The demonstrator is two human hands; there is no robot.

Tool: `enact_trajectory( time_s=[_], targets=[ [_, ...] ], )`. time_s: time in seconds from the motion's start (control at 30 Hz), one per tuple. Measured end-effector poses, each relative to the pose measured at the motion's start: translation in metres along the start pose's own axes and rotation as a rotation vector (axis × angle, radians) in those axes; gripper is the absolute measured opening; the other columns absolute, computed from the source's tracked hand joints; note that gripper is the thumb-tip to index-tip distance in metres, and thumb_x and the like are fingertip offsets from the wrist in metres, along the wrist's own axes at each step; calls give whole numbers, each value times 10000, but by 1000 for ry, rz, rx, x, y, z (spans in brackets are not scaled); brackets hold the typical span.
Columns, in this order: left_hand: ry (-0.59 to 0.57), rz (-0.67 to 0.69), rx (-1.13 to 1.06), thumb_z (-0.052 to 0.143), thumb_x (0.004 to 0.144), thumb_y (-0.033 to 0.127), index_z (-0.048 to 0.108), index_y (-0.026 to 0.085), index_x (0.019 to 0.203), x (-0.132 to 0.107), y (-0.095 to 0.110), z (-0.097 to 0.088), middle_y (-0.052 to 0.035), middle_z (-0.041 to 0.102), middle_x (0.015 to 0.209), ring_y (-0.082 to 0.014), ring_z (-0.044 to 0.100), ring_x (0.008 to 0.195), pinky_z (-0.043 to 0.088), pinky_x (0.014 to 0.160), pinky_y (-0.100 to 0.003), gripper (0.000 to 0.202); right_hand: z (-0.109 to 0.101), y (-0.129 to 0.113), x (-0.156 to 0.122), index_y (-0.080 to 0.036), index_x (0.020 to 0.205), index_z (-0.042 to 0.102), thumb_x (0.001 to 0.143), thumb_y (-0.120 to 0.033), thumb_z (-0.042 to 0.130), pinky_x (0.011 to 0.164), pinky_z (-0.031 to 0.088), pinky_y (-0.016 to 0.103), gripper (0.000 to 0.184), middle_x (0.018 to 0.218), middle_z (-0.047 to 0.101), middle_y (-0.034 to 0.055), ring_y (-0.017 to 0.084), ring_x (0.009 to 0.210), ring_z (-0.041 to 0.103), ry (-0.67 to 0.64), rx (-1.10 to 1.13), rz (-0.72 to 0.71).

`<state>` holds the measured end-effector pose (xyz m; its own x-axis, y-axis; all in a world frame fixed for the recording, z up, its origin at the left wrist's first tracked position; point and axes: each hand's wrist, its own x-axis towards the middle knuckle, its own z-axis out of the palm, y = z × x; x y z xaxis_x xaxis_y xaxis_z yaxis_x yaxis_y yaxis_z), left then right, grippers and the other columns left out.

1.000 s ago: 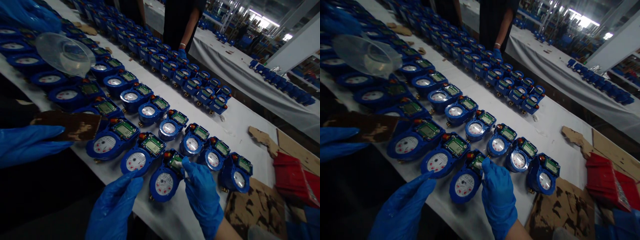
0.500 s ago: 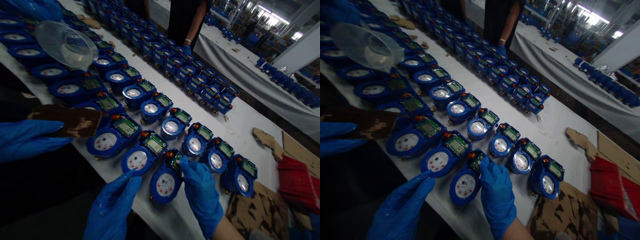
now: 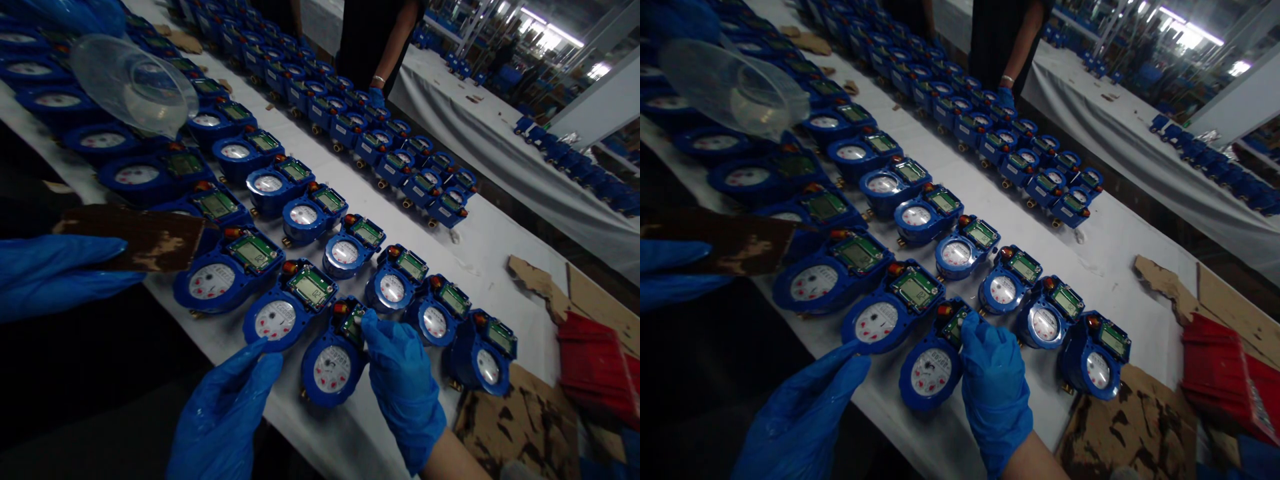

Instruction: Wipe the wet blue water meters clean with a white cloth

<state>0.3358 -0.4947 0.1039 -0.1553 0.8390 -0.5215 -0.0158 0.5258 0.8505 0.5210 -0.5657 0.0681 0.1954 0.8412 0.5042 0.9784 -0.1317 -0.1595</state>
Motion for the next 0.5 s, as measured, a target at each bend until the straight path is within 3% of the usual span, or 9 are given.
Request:
enact_trajectory(
  time_s=[0.13, 0.4, 0.5],
  targets=[
    [-28, -86, -46, 855, 628, 292, 672, 163, 1014, -4, 8, 3, -5, 720, 1003, -190, 690, 958, 597, 759, -179, 447, 4, 0, -4, -195, 1134, 648, 848, -10, 426, 692, 550, 343, 406, 889, 710, 79, 211, 806, 634, -9, -9, 31],
    [-28, -78, -15, 829, 695, 295, 659, 160, 1061, -4, 7, 3, 2, 718, 1033, -160, 683, 969, 571, 775, -134, 426, 8, 0, -8, -237, 1175, 658, 856, -48, 484, 760, 544, 361, 410, 877, 687, 73, 215, 856, 621, -70, 6, 74],
    [-3, -76, -27, 880, 573, 345, 667, 142, 1030, -2, 5, 2, -18, 718, 1012, -174, 684, 954, 572, 770, -136, 545, 8, -1, -6, -220, 1146, 665, 853, -40, 473, 765, 540, 363, 394, 880, 687, 77, 219, 867, 619, -59, 20, 76]
  ],
)
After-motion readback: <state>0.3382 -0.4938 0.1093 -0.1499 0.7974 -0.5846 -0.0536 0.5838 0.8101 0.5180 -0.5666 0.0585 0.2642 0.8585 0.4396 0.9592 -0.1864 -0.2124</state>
